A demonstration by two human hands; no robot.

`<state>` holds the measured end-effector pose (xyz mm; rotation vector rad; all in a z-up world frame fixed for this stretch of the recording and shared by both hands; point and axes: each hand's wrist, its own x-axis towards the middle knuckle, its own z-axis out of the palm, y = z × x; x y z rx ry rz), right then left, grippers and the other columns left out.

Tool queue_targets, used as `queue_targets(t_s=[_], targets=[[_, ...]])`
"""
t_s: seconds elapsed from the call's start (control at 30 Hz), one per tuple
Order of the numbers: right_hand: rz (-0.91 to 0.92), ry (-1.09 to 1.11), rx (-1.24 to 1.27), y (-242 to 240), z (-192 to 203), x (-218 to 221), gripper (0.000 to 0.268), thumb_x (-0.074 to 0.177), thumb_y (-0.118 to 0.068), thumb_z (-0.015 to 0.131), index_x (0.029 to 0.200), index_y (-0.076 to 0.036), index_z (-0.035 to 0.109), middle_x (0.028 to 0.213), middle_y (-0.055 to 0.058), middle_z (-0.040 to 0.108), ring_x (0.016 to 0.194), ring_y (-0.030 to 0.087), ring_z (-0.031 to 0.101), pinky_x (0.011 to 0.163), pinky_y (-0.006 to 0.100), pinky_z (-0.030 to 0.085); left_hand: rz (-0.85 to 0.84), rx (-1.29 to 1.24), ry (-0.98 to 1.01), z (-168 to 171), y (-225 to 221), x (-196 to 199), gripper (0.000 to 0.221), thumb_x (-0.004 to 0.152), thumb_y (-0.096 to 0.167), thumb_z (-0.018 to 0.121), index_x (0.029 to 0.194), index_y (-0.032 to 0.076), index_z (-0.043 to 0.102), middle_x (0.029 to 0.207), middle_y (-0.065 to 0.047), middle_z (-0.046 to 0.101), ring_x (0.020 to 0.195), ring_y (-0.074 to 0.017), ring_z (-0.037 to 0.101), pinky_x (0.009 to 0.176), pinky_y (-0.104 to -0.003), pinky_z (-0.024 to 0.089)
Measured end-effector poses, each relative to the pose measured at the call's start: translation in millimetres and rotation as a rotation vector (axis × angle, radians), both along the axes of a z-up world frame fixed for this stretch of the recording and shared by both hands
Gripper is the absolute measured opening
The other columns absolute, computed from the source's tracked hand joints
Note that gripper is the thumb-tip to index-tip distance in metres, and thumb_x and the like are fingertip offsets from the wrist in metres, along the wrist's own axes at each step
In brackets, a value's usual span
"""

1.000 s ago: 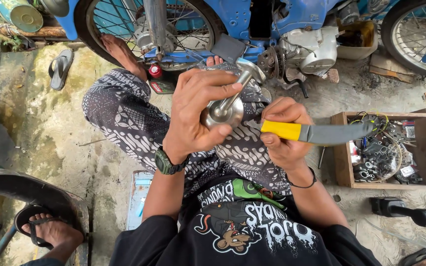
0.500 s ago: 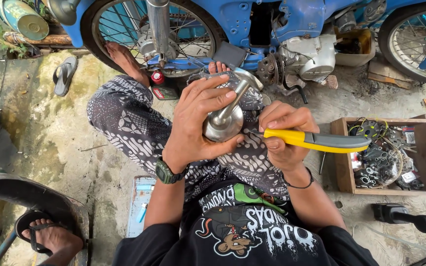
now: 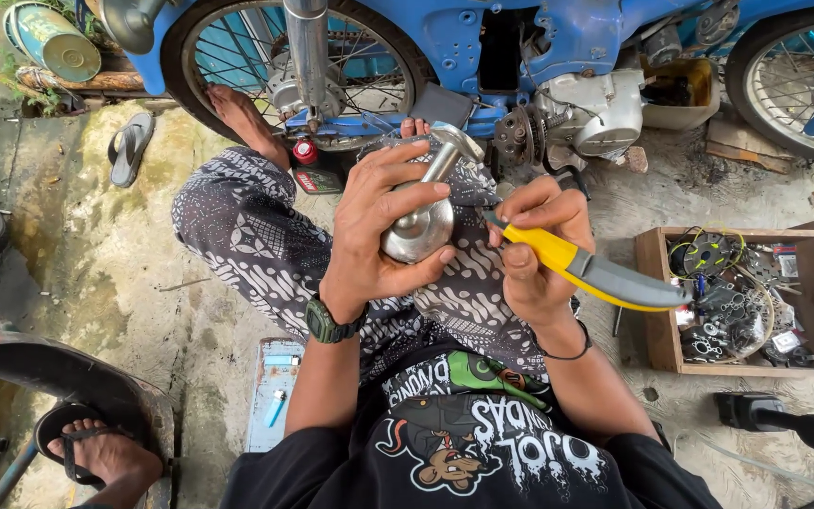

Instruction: Scraping the surface of a metal door handle using a utility knife to remove imperfections or residue.

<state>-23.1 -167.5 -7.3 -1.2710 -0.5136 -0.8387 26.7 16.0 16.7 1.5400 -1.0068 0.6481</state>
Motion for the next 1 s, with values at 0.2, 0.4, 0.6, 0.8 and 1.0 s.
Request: queue_targets(t_s=[0.2,0.4,0.6,0.8,1.0], targets=[[-0.006,0.038,0.023,10.4,4.5,-6.1,0.029,0.095,-0.022,0.069,0.104,-0.005,0.047,0.094,0.015,0.056,0.065,0.018,0.065,0.066,0.028,0.056,-0.009,-0.035,0.009,-2.0,4.1,-1.1,0.048,0.084,0.036,0.086,0.122,0.011,0.072,0.112,-0.017,0.070,0.126,-0.0480,0.063,0.113,-0.062,0.041],[-0.067,0.057,-0.021,-1.1,-5.6,-4.9,0.023,0.091,-0.010,0.071,0.094,0.002,0.052,0.086,0.018,0.061,0.059,0.021,0.066,0.059,0.028,0.056,-0.039,-0.035,0.029,1.5,0.5,-0.2,0.048,0.085,0.033,0.086,0.124,0.010,0.070,0.114,-0.018,0.069,0.127,-0.0497,0.061,0.113,-0.065,0.040],[-0.029,-0.048,-0.006,-4.8,10.0,8.4,0.023,0.091,-0.002,0.070,0.099,0.006,0.050,0.082,0.019,0.060,0.064,0.026,0.067,0.062,0.033,0.056,-0.051,0.009,0.052,5.4,-2.1,4.5,0.054,0.083,0.035,0.088,0.128,0.011,0.069,0.117,-0.019,0.069,0.130,-0.0498,0.060,0.114,-0.066,0.040],[-0.050,-0.001,-0.177,0.4,-2.6,14.0,0.023,0.087,0.002,0.076,0.094,0.006,0.054,0.080,0.019,0.064,0.070,0.031,0.072,0.064,0.034,0.055,-0.078,0.011,0.071,2.3,1.0,16.4,0.053,0.084,0.033,0.087,0.129,0.011,0.068,0.115,-0.020,0.068,0.129,-0.0499,0.059,0.114,-0.066,0.040],[-0.229,0.077,-0.400,5.7,11.9,10.1,0.025,0.099,-0.024,0.069,0.103,-0.003,0.058,0.092,0.013,0.065,0.084,0.025,0.067,0.082,0.034,0.056,-0.089,0.184,0.000,2.7,12.1,22.9,0.046,0.101,0.043,0.067,0.133,0.012,0.056,0.129,-0.015,0.061,0.140,-0.0397,0.053,0.118,-0.058,0.045]])
